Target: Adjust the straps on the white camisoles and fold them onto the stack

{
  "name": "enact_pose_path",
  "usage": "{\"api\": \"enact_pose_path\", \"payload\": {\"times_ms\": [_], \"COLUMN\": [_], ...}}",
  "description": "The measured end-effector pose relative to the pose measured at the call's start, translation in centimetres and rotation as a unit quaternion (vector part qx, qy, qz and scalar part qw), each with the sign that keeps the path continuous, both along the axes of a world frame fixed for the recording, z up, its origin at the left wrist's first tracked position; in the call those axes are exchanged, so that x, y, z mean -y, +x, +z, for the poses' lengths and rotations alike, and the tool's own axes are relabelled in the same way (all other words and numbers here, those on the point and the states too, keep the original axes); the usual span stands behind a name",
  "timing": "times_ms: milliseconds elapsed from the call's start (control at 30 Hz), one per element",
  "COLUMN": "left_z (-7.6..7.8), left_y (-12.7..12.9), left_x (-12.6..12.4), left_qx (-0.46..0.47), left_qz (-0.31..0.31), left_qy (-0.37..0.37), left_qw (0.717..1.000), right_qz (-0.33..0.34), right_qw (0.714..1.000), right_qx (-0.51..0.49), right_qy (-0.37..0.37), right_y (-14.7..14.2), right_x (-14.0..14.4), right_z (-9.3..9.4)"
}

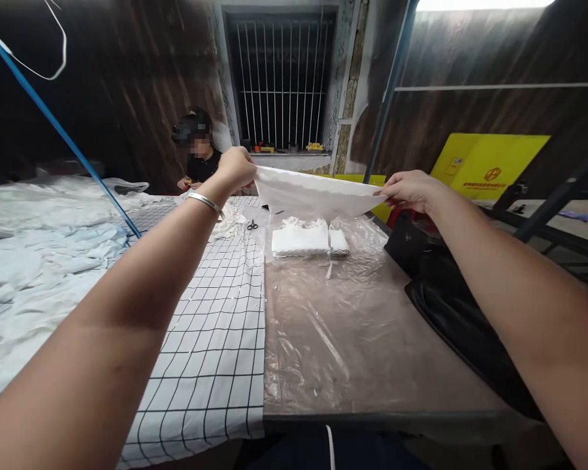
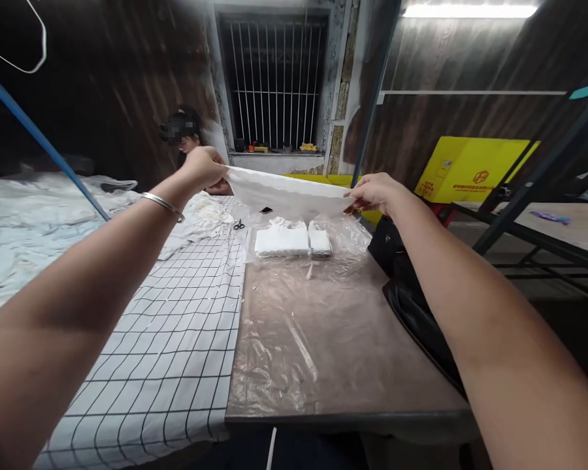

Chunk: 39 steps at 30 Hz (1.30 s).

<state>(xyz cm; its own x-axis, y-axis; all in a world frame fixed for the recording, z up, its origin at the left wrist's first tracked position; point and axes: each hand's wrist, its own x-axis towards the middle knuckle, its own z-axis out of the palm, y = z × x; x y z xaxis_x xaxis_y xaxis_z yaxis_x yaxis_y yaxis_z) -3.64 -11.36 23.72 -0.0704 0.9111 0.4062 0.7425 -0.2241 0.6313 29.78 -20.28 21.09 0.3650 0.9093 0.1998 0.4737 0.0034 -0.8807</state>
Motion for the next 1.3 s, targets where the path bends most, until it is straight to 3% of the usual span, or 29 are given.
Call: {"api": "enact_pose_path", "payload": {"times_ms": [100,167,267,367,467,533,600,633,700,767,833,867,967,1067,1133,1200,1300], "left_z": [1.1,1.3,0.3,-3.2,-8.6,-12.5,-16.1,-17.7,-20.6,-23.0,-24.9,-25.6,-27.1,-27.5,-27.4,-27.0,-26.2], "left_y": [-0.1,0.4,3.3,9.2,15.2,16.6,14.7,12.7,7.5,2.4,-1.1,-2.1,-2.6,-2.3,-2.7,-3.3,-3.9], "left_x": [-0.5,-0.6,0.7,3.9,8.9,12.7,16.4,18.0,20.5,22.2,23.2,23.4,23.5,23.1,23.2,24.1,25.9], "left_qx": [0.083,0.130,0.095,0.032,-0.004,-0.024,-0.076,-0.108,-0.146,-0.209,-0.270,-0.288,-0.310,-0.310,-0.272,-0.232,-0.225], "left_qz": [0.015,0.030,-0.010,-0.102,-0.206,-0.278,-0.397,-0.437,-0.415,-0.330,-0.265,-0.249,-0.255,-0.288,-0.309,-0.341,-0.399], "left_qy": [-0.013,-0.014,-0.033,-0.059,-0.105,-0.153,-0.174,-0.162,-0.149,-0.142,-0.152,-0.149,-0.111,-0.068,-0.043,-0.035,-0.071], "left_qw": [0.996,0.991,0.995,0.993,0.973,0.948,0.898,0.878,0.886,0.910,0.913,0.913,0.909,0.904,0.910,0.911,0.886], "right_qz": [0.070,0.175,0.193,0.188,0.203,0.290,0.394,0.415,0.339,0.177,0.057,0.034,0.048,0.083,0.090,0.117,0.178], "right_qw": [0.992,0.970,0.917,0.853,0.836,0.845,0.848,0.857,0.912,0.962,0.971,0.965,0.945,0.933,0.930,0.928,0.917], "right_qx": [-0.071,-0.132,-0.281,-0.427,-0.438,-0.332,-0.168,-0.085,0.028,0.106,0.199,0.238,0.313,0.342,0.345,0.317,0.237], "right_qy": [-0.078,-0.104,-0.209,-0.232,-0.262,-0.303,-0.313,-0.294,-0.229,-0.180,-0.122,-0.102,-0.079,-0.078,-0.094,-0.157,-0.268], "right_y": [-3.5,-7.6,-15.1,-21.6,-23.8,-22.0,-18.1,-15.6,-10.4,-5.8,-2.6,-1.6,-0.4,0.2,1.1,2.4,3.1], "right_x": [3.8,6.2,8.7,10.5,13.3,15.8,18.4,19.4,20.6,20.2,18.2,16.8,12.8,11.7,13.2,15.9,19.6], "right_z": [-2.9,-6.6,-13.1,-18.2,-20.4,-20.6,-20.2,-20.1,-20.0,-20.7,-22.0,-22.7,-24.1,-24.0,-23.3,-22.3,-20.8]}}
